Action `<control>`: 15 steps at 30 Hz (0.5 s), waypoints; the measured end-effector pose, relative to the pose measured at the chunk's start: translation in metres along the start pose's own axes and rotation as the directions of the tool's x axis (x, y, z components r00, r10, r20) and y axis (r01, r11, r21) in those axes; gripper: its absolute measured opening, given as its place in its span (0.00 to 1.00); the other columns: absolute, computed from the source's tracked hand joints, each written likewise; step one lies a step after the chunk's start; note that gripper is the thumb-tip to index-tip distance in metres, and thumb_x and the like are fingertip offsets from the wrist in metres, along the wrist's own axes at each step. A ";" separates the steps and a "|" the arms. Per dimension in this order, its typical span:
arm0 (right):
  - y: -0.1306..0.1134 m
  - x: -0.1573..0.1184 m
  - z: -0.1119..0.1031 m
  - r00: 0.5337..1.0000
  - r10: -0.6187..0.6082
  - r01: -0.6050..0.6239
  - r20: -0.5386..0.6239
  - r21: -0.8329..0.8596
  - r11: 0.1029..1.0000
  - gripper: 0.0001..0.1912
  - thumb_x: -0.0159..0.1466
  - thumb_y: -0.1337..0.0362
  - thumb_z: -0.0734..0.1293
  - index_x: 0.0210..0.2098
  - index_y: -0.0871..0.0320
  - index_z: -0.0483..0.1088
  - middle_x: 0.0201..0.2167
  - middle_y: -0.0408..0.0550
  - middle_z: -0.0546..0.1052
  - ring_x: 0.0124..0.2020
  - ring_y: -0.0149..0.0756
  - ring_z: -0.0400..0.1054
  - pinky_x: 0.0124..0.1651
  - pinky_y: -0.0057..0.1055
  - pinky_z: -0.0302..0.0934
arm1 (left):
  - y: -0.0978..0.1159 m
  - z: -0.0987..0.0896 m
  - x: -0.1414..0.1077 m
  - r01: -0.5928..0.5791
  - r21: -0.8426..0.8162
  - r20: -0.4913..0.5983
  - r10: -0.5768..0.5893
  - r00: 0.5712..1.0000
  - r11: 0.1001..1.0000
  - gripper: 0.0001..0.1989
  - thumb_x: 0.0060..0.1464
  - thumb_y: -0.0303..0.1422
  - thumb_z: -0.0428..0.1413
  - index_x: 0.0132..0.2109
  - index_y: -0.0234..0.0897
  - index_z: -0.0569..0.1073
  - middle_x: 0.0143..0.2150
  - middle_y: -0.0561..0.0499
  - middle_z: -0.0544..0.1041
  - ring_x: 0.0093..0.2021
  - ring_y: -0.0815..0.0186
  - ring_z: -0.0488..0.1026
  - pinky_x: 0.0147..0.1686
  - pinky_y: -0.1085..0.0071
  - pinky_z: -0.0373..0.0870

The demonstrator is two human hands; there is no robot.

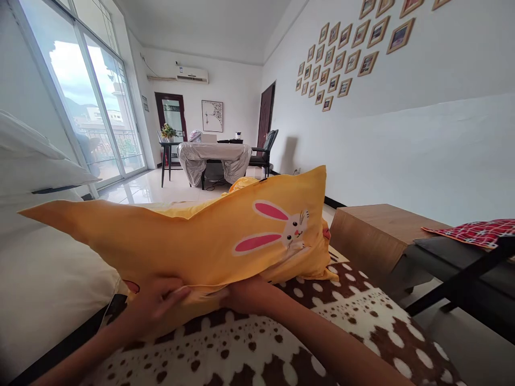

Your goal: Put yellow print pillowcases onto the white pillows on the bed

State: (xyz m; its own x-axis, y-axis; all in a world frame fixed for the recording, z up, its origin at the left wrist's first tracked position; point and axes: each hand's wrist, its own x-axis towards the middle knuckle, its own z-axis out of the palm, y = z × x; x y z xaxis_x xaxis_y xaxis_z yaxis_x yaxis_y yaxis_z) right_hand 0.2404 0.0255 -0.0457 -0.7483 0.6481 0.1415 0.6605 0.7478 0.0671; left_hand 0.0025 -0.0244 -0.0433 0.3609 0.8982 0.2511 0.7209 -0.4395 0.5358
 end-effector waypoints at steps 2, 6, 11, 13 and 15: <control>0.009 -0.027 -0.025 0.983 -0.164 0.144 0.076 0.215 0.966 0.35 0.56 0.54 0.67 0.62 0.50 0.59 0.58 0.49 0.68 0.57 0.44 0.62 0.56 0.36 0.60 | -0.013 -0.014 0.007 0.084 -0.041 0.124 -0.078 0.989 0.996 0.23 0.56 0.48 0.44 0.20 0.37 0.56 0.20 0.55 0.58 0.24 0.70 0.57 0.24 0.73 0.52; 0.059 -0.078 -0.094 0.995 -0.072 0.036 0.067 0.435 0.900 0.23 0.61 0.52 0.65 0.55 0.48 0.67 0.46 0.44 0.77 0.45 0.37 0.72 0.46 0.30 0.66 | -0.021 -0.029 0.015 0.116 -0.117 0.294 -0.077 0.953 0.986 0.22 0.51 0.51 0.49 0.23 0.36 0.64 0.23 0.54 0.65 0.27 0.69 0.61 0.25 0.75 0.57; 0.152 -0.104 -0.152 0.615 0.358 -0.452 -0.703 0.058 0.890 0.25 0.62 0.49 0.60 0.53 0.56 0.68 0.53 0.54 0.72 0.54 0.47 0.65 0.56 0.43 0.54 | -0.004 -0.029 0.012 0.035 -0.073 0.363 -0.006 0.932 0.997 0.20 0.52 0.47 0.50 0.22 0.36 0.65 0.23 0.54 0.67 0.25 0.70 0.62 0.23 0.76 0.56; 0.182 -0.105 -0.160 0.629 0.326 -0.516 -0.705 -0.065 0.854 0.29 0.63 0.48 0.57 0.59 0.55 0.62 0.60 0.55 0.65 0.61 0.47 0.57 0.59 0.46 0.46 | 0.004 -0.022 0.004 0.003 0.024 0.294 -0.010 0.956 1.000 0.18 0.54 0.42 0.48 0.22 0.36 0.65 0.22 0.54 0.68 0.24 0.69 0.63 0.23 0.76 0.56; 0.203 -0.104 -0.161 0.680 0.361 -0.528 -0.638 -0.085 0.845 0.29 0.65 0.49 0.54 0.62 0.53 0.57 0.62 0.54 0.61 0.63 0.45 0.52 0.58 0.46 0.42 | 0.010 -0.010 -0.006 -0.051 0.176 0.203 0.015 0.979 0.983 0.17 0.56 0.36 0.46 0.21 0.36 0.66 0.21 0.53 0.68 0.23 0.69 0.64 0.23 0.75 0.56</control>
State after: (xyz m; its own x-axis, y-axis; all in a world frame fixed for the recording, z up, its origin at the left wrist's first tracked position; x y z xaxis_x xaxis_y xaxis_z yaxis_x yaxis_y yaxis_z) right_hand 0.4624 0.0864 0.1125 -0.2308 0.6186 0.7510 0.9586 0.2771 0.0663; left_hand 0.0012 -0.0344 -0.0314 0.4840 0.8704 0.0903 0.7942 -0.4803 0.3723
